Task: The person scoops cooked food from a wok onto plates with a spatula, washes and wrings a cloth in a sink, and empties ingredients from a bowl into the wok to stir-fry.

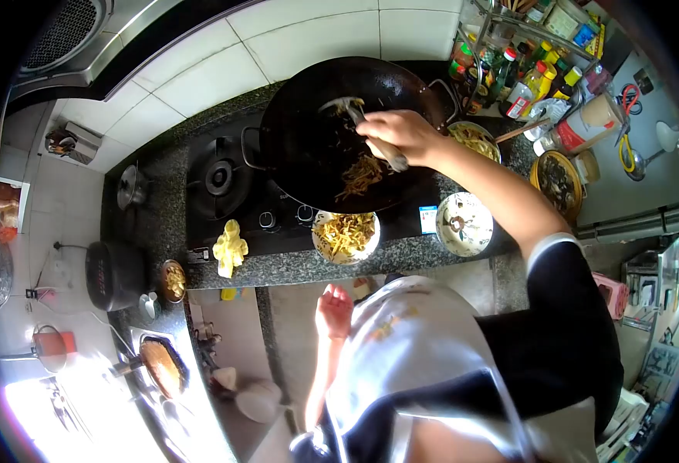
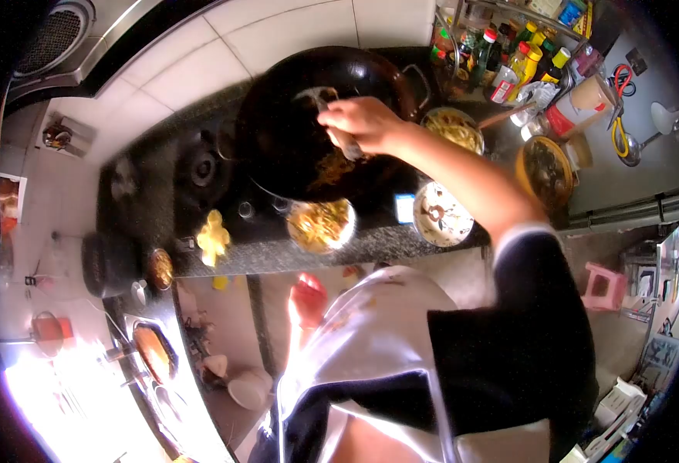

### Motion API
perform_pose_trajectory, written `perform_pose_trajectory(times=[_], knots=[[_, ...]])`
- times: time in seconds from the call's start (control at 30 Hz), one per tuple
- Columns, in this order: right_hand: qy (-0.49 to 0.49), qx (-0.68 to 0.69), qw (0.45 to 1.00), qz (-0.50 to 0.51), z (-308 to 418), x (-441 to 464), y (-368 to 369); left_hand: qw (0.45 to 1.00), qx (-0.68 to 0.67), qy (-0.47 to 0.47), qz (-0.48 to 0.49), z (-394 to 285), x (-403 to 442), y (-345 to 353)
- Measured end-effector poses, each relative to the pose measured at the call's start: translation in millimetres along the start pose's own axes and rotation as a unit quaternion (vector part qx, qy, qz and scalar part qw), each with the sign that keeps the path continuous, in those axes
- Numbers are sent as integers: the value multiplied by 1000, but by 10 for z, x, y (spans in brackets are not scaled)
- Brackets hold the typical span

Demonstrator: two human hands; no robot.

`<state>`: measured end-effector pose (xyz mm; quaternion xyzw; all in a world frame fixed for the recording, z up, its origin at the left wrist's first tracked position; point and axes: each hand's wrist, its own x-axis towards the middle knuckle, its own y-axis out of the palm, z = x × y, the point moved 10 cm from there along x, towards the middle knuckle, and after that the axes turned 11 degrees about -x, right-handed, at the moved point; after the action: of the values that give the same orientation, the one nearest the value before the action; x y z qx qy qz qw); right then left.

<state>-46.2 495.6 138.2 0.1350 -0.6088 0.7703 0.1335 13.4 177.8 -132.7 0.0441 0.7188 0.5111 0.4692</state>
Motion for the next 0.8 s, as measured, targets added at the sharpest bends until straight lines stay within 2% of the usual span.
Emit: perform_pose_trajectory(times=[0.03, 0.07, 0.13, 0.2, 0.23, 0.3, 0.33, 0.37, 0.43, 0.47, 0.5, 0.57, 0.6, 0.63, 0.67, 0.7, 0.73, 0.77, 0.8], knots=[[10, -27, 999, -20, -122, 92, 70, 1000, -1, 16, -22, 15, -14, 10], [68, 79, 994, 24, -307, 89, 295, 1000, -4, 20, -20, 39, -22, 16], [208, 279, 935, 73, -655, 10, 737, 999, -45, 14, 21, 99, 0, 111], [69, 108, 990, 67, -375, -156, 573, 998, -46, 39, 11, 83, -15, 86], [-125, -110, 986, 22, 110, -330, 298, 998, -41, 53, -8, 84, -41, 34], [-114, -59, 989, 79, 316, -538, 9, 997, -52, 43, -23, 69, -46, -32], [-123, -17, 992, 31, 442, -549, -283, 998, -52, 21, -21, 74, -21, -82], [-125, -21, 991, 35, 428, -533, -272, 998, -52, -2, -18, 96, 5, -90], [-82, -28, 996, -33, 301, -434, -293, 998, -55, -7, -6, 71, 88, -75], [-52, -42, 998, -23, 178, -317, -196, 997, -73, -24, 11, 78, 166, -48], [6, 25, 1000, 5, -40, -232, 24, 995, -91, -41, 28, 85, 236, -28], [-51, -59, 992, -97, 14, -64, 22, 994, -87, -50, 42, 84, 286, 30], [-2, 66, 998, 8, -34, -79, 227, 996, -73, -54, 26, 79, 282, 45], [76, 194, 973, 101, -75, -145, 430, 997, -58, -56, 9, 62, 278, 47], [165, 283, 929, 173, -87, -252, 593, 994, -76, -63, 49, 46, 282, 123], [174, 277, 928, 180, -31, -357, 531, 994, -80, -65, 48, 29, 255, 132], [81, 177, 971, 141, 187, -409, 286, 995, -72, -57, 38, -10, 226, 121], [-57, 44, 995, 66, 484, -461, 5, 996, -64, -50, 28, -51, 208, 102], [-115, 1, 993, 24, 657, -544, -193, 992, -82, -68, 72, -74, 235, 98]])
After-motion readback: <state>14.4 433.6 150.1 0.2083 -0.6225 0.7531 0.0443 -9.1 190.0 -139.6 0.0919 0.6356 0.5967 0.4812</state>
